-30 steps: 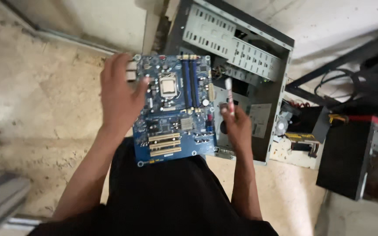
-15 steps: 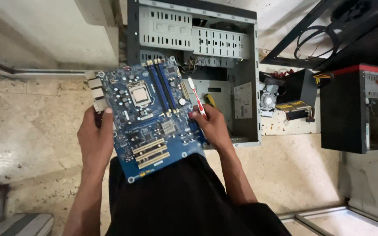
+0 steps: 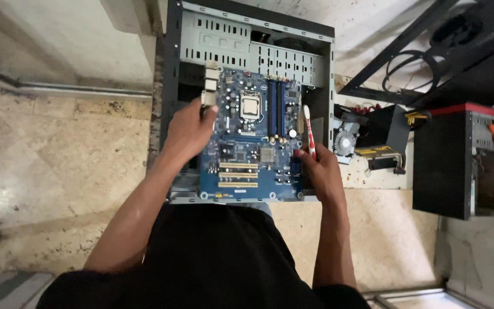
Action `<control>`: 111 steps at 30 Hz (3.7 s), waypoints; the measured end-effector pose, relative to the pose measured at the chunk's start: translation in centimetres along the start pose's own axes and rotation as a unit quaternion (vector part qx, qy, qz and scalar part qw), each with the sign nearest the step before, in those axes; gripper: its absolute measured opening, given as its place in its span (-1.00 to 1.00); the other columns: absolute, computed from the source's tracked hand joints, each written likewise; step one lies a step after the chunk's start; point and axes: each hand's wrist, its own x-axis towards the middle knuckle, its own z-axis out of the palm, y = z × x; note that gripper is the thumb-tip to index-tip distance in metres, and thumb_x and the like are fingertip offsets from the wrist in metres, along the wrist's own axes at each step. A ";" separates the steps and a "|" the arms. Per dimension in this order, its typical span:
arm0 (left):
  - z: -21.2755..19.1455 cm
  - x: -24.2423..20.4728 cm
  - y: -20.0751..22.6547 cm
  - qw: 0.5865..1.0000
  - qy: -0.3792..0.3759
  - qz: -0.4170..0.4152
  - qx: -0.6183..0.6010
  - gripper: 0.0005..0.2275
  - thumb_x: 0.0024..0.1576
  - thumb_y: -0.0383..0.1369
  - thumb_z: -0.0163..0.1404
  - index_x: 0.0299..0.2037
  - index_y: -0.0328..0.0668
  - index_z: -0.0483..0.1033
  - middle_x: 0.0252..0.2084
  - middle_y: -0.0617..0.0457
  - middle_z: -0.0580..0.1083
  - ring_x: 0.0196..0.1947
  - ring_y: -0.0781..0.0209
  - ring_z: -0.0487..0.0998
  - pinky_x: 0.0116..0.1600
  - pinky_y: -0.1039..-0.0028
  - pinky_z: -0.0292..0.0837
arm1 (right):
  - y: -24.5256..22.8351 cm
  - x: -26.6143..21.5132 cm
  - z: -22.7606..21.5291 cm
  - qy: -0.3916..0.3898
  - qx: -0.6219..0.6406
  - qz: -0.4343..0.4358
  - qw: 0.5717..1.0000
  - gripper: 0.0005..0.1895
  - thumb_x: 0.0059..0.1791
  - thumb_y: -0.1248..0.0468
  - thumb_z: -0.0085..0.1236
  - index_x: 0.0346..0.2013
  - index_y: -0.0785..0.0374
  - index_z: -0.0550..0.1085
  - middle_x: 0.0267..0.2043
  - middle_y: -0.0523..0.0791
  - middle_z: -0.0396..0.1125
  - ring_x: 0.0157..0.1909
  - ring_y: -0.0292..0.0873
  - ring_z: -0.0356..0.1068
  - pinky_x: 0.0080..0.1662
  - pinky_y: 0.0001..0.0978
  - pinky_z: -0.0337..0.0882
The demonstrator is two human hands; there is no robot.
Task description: The person cleans a motherboard using a toothbrush and a small yellow sponge, focusing on the CPU socket area. They then move to a computer case and use an orange-handled tool to clean the interior metal frame and screw holes.
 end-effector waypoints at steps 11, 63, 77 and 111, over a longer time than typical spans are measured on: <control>3.4 3.5 -1.6 0.985 -0.007 -0.165 0.044 -0.55 0.32 -0.15 -0.24 0.17 -0.36 0.50 -0.09 -0.38 0.57 0.01 -0.41 0.58 0.13 -0.22 0.42 | 5.4 6.4 0.0 -0.111 -0.023 -0.005 0.994 -0.72 -0.04 0.16 0.37 -0.18 0.30 0.61 -0.43 -0.03 0.38 -0.37 -0.11 0.30 -0.27 -0.28 0.28; 15.9 17.4 -35.3 0.913 0.061 -0.328 0.233 -0.25 0.10 -0.31 0.27 0.33 -0.87 0.19 0.26 -0.69 0.36 0.26 -0.46 0.47 0.15 -0.09 0.56 | 6.6 10.9 8.7 -0.285 -0.291 0.066 0.911 -0.51 0.00 0.06 0.22 0.14 0.26 0.48 0.09 0.22 0.47 0.27 0.30 0.41 0.16 0.12 0.46; 10.2 10.7 -14.8 0.928 0.060 -0.319 0.180 -0.25 0.09 -0.49 0.09 0.51 -0.44 0.00 0.48 -0.49 0.10 0.43 -0.55 0.18 0.37 -0.34 0.28 | 5.8 10.9 8.3 -0.265 -0.274 0.049 0.923 -0.42 -0.03 0.05 0.27 0.20 0.29 0.49 0.12 0.23 0.47 0.27 0.30 0.41 0.20 0.12 0.45; 30.8 -5.4 13.5 0.931 -0.045 0.316 0.180 -0.70 0.38 -0.36 -0.07 0.31 -0.01 0.42 0.07 0.00 0.43 0.01 -0.09 0.61 -0.12 0.07 0.66 | 15.1 -2.4 -19.7 0.208 0.156 -0.069 0.963 -0.87 0.08 0.41 0.19 -0.08 0.29 0.57 -0.35 -0.11 0.43 -0.49 -0.35 0.26 -0.36 -0.52 0.38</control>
